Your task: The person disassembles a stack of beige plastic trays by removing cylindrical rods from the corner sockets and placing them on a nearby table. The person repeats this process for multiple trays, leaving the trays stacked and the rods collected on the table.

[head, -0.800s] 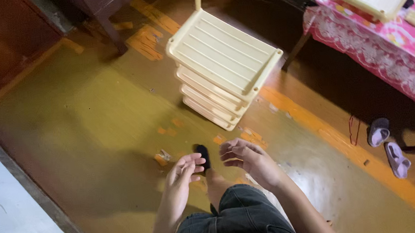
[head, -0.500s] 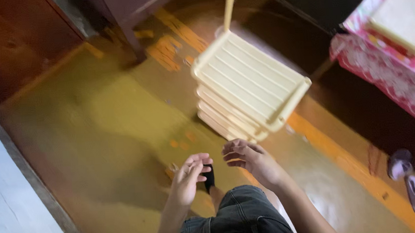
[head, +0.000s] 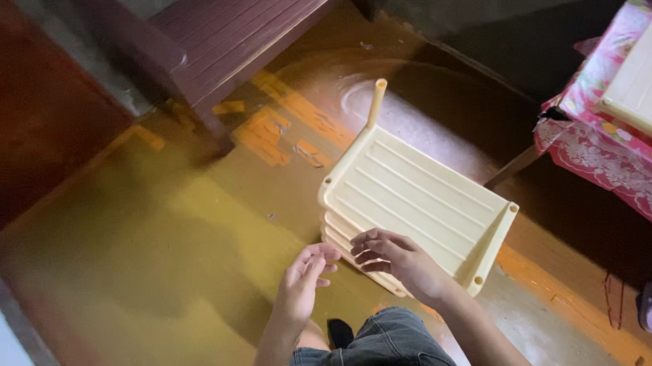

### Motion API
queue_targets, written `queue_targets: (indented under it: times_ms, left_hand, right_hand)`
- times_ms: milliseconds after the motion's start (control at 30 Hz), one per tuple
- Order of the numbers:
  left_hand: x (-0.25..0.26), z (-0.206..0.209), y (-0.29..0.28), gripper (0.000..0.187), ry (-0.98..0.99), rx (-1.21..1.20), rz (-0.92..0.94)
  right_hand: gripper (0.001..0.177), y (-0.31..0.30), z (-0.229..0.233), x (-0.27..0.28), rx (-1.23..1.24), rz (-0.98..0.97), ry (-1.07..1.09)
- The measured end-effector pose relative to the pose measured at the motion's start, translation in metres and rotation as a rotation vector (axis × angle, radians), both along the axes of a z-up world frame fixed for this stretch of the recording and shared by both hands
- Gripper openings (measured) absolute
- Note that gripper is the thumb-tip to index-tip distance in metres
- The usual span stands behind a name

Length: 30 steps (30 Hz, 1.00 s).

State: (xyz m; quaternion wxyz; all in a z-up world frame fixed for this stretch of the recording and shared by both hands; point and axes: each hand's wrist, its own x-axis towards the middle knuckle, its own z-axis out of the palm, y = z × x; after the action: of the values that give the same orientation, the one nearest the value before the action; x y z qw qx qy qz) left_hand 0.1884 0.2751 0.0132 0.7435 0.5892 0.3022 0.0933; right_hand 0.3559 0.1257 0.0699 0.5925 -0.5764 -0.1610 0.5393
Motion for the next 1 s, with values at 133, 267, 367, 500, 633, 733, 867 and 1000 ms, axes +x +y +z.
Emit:
queue_targets:
  times_ms: [133, 267, 367, 500, 633, 733, 867, 1000]
  left_hand:
    - [0.033, 0.001, 0.035, 0.035, -0.009, -0.04, -0.052]
    - [0.071, 0.0, 0.076, 0.034, 0.018, -0.04, -0.136]
    - [0.11, -0.007, 0.112, 0.032, -0.001, -0.051, -0.237]
    - [0.155, -0.009, 0.147, 0.032, 0.024, -0.074, -0.405]
    - [0.199, -0.011, 0.181, 0.029, 0.029, -0.05, -0.582]
    - [0.22, -0.011, 0.196, 0.028, 0.054, -0.054, -0.671]
    - [0.25, -0.014, 0.205, 0.028, 0.067, -0.109, -0.736]
    - [0.277, -0.03, 0.204, 0.029, 0.048, -0.082, -0.76]
  right_hand:
    - [0.033, 0.022, -0.005, 0.018, 0.007, -0.087, 0.025]
    - [0.031, 0.044, -0.01, 0.034, -0.019, -0.211, 0.061]
    - [0.03, 0.065, -0.014, 0.05, -0.017, -0.319, 0.043]
    - [0.031, 0.091, -0.012, 0.065, 0.003, -0.499, 0.122]
    - [0.031, 0.123, -0.018, 0.087, 0.016, -0.66, 0.076]
    - [0.032, 0.132, -0.023, 0.089, 0.028, -0.762, 0.094]
    - [0.033, 0.136, -0.026, 0.092, 0.007, -0.853, 0.096]
    - [0.036, 0.127, -0.03, 0.099, -0.047, -0.915, 0.108]
